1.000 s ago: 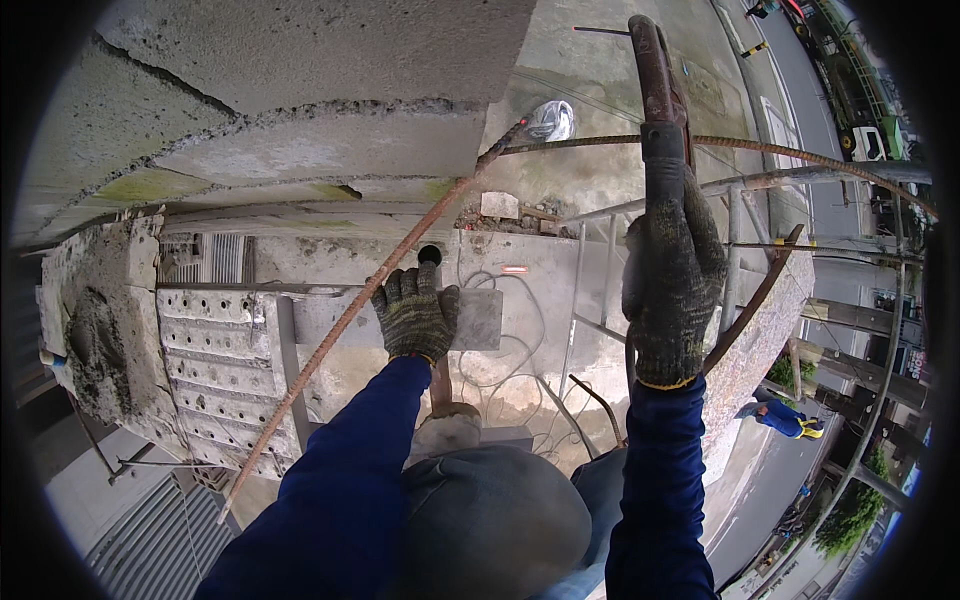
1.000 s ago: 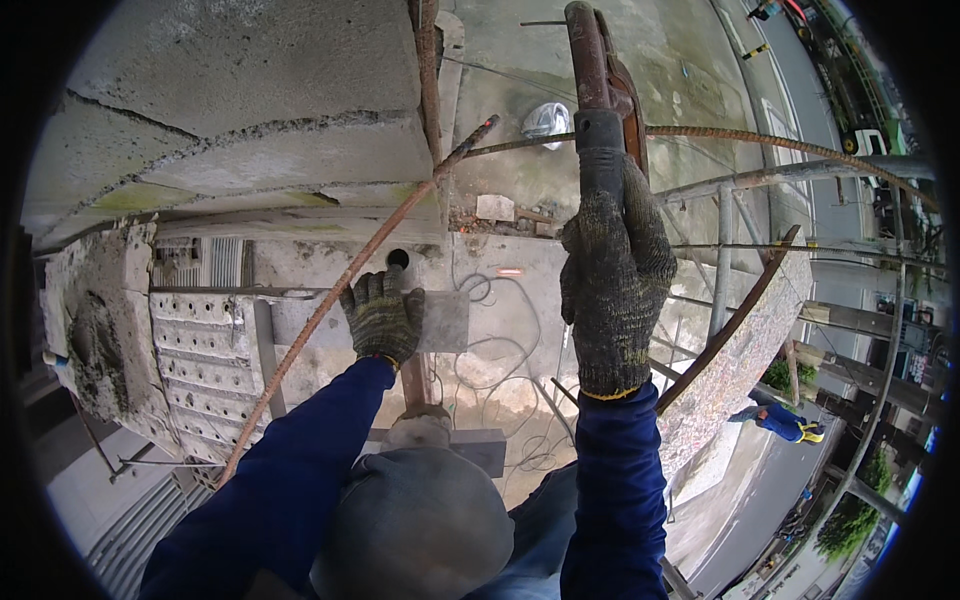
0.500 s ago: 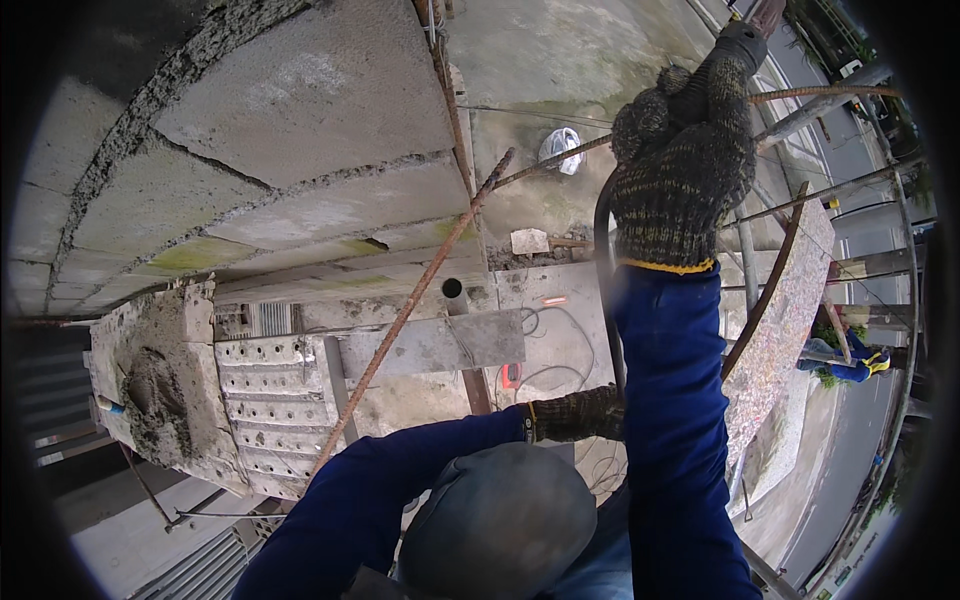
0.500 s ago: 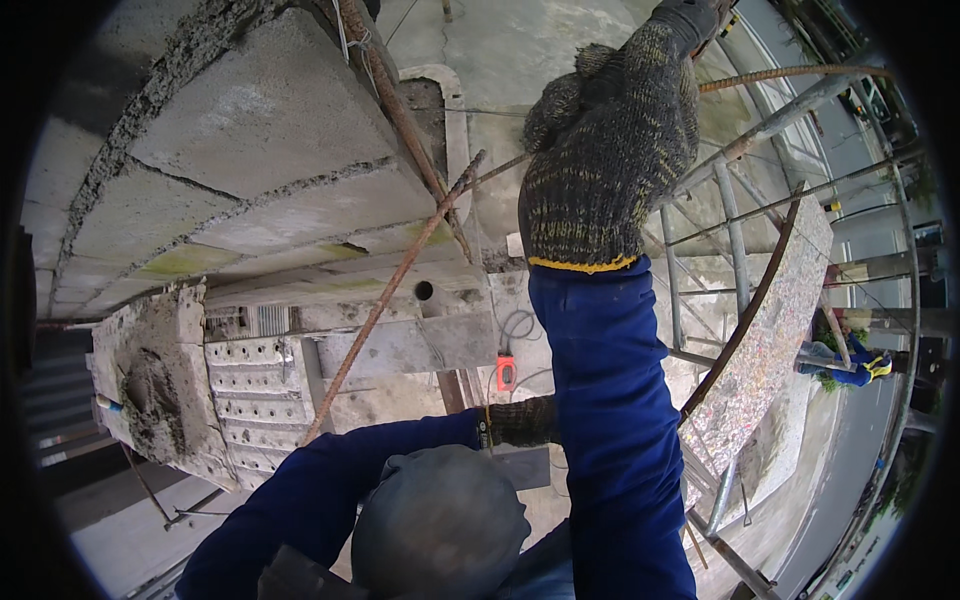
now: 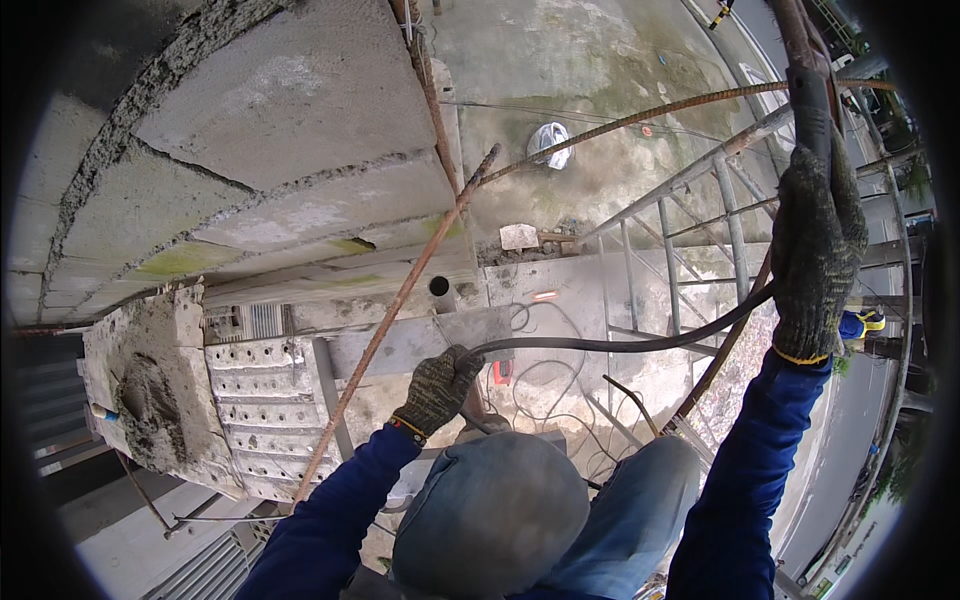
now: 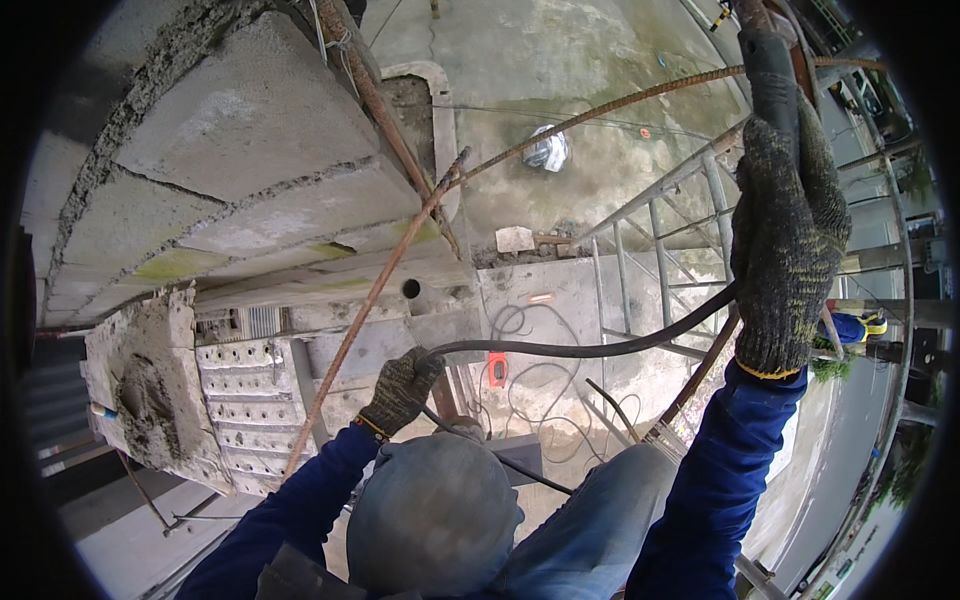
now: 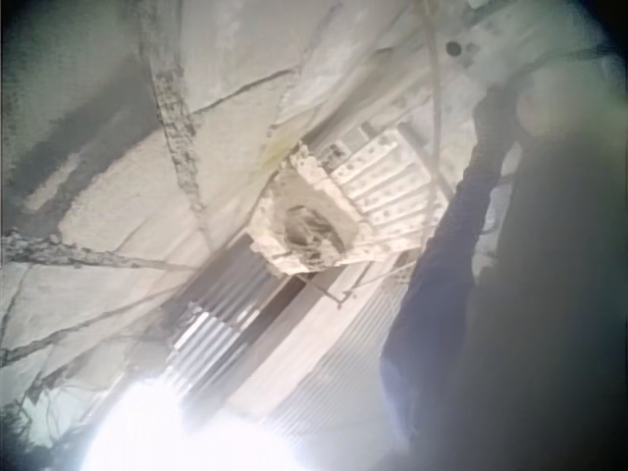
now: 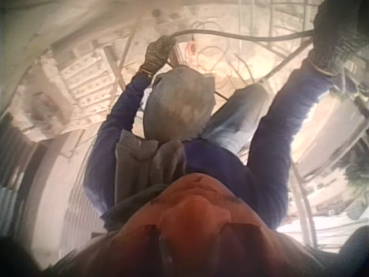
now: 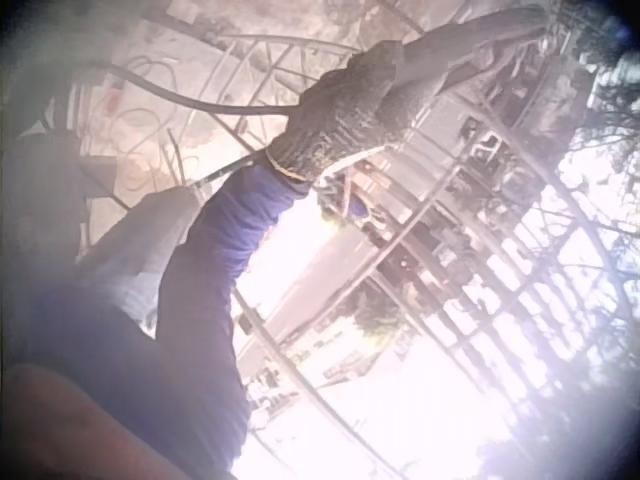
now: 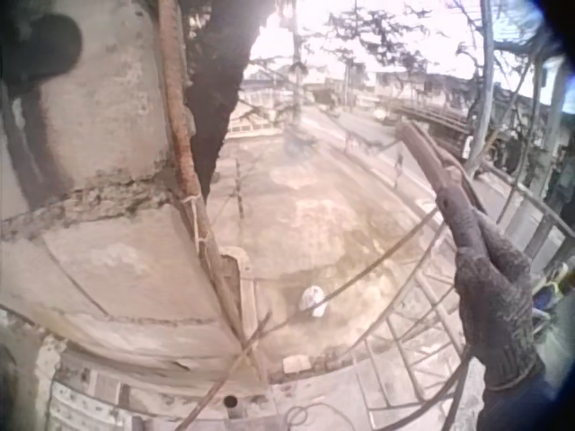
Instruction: The person welds metal rods attached to a concrete structure using a handheld welding tool. They position the rods, apply the welding torch to create sparks, and adjust the rods as needed while standing on scaffolding.
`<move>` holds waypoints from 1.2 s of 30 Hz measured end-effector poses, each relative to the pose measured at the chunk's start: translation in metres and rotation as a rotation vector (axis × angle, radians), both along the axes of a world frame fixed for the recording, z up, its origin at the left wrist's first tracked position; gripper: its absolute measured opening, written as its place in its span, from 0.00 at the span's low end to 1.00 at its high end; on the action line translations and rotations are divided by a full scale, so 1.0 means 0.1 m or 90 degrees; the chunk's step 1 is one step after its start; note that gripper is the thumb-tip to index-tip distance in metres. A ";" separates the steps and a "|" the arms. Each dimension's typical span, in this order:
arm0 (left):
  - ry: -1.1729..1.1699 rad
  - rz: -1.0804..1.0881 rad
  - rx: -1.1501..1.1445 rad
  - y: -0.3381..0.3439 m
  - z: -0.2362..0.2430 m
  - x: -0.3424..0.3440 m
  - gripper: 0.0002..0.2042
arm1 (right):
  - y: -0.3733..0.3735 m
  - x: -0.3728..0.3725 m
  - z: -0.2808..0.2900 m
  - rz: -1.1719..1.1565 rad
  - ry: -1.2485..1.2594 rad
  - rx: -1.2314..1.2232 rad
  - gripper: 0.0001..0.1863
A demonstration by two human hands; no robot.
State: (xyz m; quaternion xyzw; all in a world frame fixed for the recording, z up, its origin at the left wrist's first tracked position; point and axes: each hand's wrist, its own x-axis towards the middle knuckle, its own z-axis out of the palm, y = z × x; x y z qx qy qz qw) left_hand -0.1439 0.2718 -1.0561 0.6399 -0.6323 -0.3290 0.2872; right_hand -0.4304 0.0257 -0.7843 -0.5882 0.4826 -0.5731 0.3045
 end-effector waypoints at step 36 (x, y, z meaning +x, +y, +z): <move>-0.324 -0.126 0.042 -0.96 -0.38 0.03 0.13 | -0.40 1.08 -1.46 0.302 0.644 0.058 0.23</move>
